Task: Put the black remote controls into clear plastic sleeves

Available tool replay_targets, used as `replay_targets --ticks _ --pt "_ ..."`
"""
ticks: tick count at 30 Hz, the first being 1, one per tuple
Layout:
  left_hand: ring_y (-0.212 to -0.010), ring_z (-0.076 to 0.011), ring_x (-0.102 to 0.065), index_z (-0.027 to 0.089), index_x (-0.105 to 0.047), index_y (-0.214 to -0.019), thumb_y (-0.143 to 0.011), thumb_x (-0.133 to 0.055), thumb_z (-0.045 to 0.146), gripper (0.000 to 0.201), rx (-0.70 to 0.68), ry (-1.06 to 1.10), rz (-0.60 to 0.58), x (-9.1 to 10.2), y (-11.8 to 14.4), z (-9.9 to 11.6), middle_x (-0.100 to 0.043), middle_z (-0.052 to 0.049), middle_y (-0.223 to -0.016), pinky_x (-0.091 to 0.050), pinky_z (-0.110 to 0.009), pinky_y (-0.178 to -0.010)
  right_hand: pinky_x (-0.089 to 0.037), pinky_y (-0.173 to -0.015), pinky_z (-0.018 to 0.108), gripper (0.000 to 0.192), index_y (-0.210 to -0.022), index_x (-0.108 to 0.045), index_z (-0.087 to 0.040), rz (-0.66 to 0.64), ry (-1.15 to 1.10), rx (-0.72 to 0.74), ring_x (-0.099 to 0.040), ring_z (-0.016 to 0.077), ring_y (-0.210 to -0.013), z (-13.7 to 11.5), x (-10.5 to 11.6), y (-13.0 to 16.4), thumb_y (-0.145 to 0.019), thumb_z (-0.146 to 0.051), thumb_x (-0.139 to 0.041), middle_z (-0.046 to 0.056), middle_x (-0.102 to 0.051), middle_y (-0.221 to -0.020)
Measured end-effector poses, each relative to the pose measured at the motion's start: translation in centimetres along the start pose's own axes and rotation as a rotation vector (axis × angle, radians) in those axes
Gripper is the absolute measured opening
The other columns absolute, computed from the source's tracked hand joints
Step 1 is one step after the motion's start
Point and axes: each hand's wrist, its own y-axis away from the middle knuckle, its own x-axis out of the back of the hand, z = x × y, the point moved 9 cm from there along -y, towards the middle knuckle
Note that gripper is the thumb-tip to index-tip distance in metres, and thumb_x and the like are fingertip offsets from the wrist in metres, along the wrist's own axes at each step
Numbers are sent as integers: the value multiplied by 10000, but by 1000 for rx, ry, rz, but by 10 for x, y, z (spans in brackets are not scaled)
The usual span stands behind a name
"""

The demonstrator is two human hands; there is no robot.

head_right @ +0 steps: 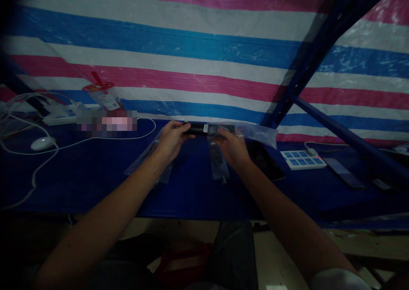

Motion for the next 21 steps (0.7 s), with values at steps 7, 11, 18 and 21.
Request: replay_targets --ticks 7,11,18,21 --pt "-755 -158 -641 166 -492 -822 -802 -721 70 249 1 6 -25 -5 3 -5 -550 -25 -847 -620 -314 -630 -574 -964 440 139 -875 -675 -244 -2 -17 -62 -723 219 -912 9 0 1 -758 -198 -735 14 -764 -943" --pt "-799 -187 -666 167 -476 -825 -804 -707 39 265 75 38 -67 -9 4 -11 -588 -53 -876 -628 -338 -652 -524 -1059 436 153 -905 -690 -232 -19 -11 -92 -718 220 -976 12 -2 2 -759 -223 -734 37 -768 -997" --pt "-795 -186 -679 156 -471 -837 -824 -674 1 255 158 42 -102 -16 9 -17 -599 -68 -897 -635 -351 -664 -551 -1011 442 268 -970 -685 -245 6 10 -38 -710 230 -989 14 -5 4 -718 -214 -772 29 -763 -973" --pt "-775 -172 -667 151 -484 -841 -827 -672 2 240 147 20 -86 -18 12 -18 -581 -48 -861 -640 -363 -681 -575 -955 430 322 -1004 -678 -261 18 7 -22 -705 229 -1006 15 -6 6 -706 -204 -787 14 -756 -975"
